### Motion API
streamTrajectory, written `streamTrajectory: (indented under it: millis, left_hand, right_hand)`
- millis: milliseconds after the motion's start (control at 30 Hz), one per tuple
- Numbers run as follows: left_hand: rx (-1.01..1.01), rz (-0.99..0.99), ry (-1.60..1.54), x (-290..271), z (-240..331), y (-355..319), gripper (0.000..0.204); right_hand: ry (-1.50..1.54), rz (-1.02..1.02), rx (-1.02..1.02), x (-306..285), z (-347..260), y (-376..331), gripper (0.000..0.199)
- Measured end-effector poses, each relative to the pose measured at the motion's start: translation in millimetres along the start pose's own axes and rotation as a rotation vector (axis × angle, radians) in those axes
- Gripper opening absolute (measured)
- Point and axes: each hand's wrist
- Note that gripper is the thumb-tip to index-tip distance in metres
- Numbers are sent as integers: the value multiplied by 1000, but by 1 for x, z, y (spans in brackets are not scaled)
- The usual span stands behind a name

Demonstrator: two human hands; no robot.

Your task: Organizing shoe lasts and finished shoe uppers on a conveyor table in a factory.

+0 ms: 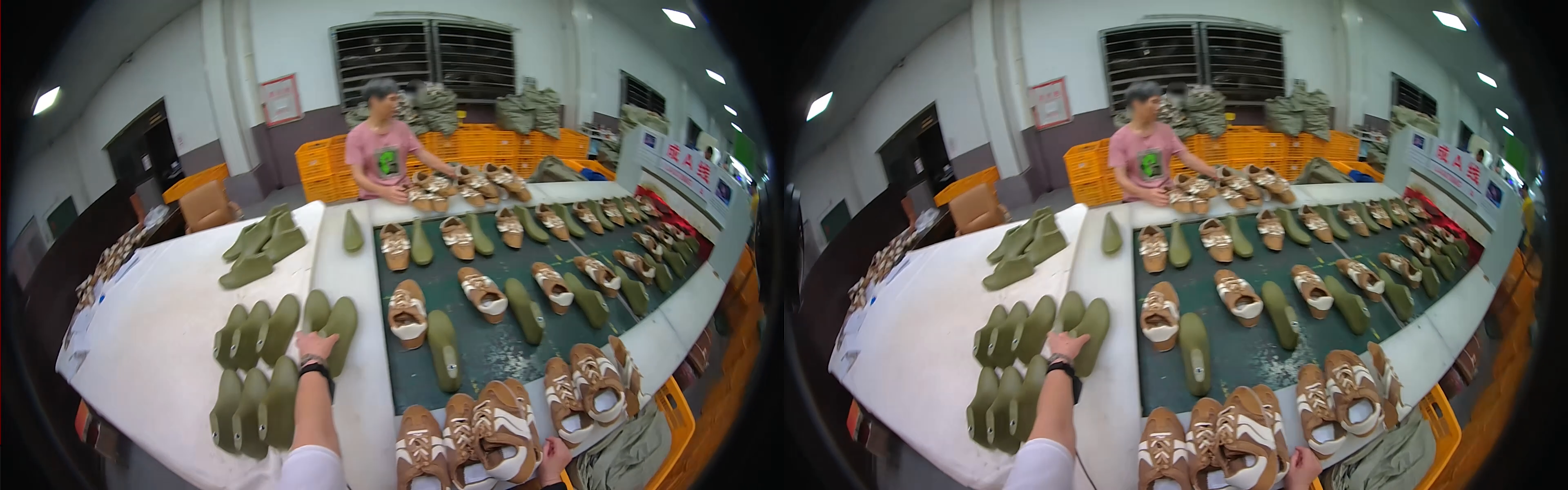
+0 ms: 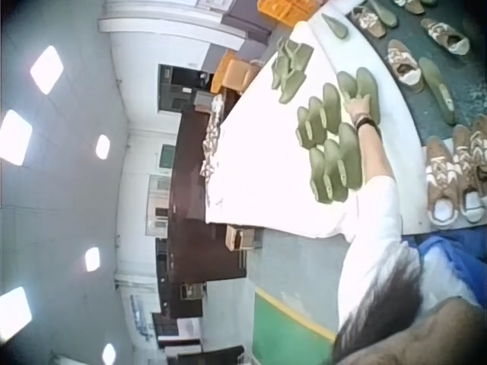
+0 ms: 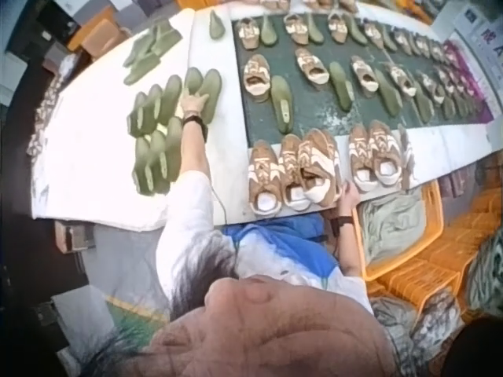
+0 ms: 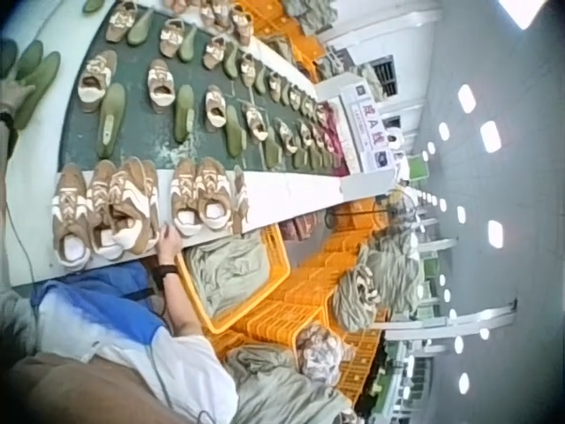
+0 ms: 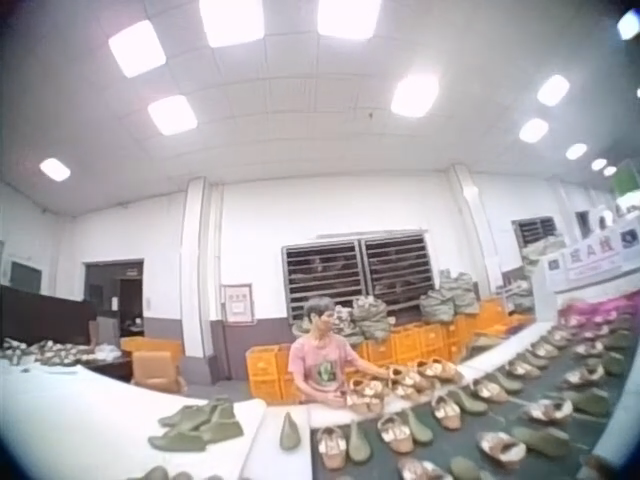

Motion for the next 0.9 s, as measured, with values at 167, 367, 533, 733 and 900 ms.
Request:
streamTrajectory:
  millis: [167,367,533,733,900]
  left_hand:
    - [188,45,-29,-4,27,-32,65]
    - [59,104,-67,-10,-13,-99,61]
    - [149,124,-175,-20,-34,-183,53]
    - [284,29,-366,-49,-93,-247,61]
    - [376,563,118,-104,-142,-195,54]
  right_hand:
    - [-26,4,35,3,37,0,8]
    - [-161,-305,146,-26,-22,14,24]
    - [-56,-194,133,-9,13,17,19]
    - [-2,-157,43,-2,-13,13,15]
    - [-57,-48,-57,-10,-1,6,9]
Point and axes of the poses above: each hand's wrist, its own y-axis towards the middle knuckle, its own x-axis out of the palm, z = x × y, and after that the axes turned 1 degree about x, right-handed
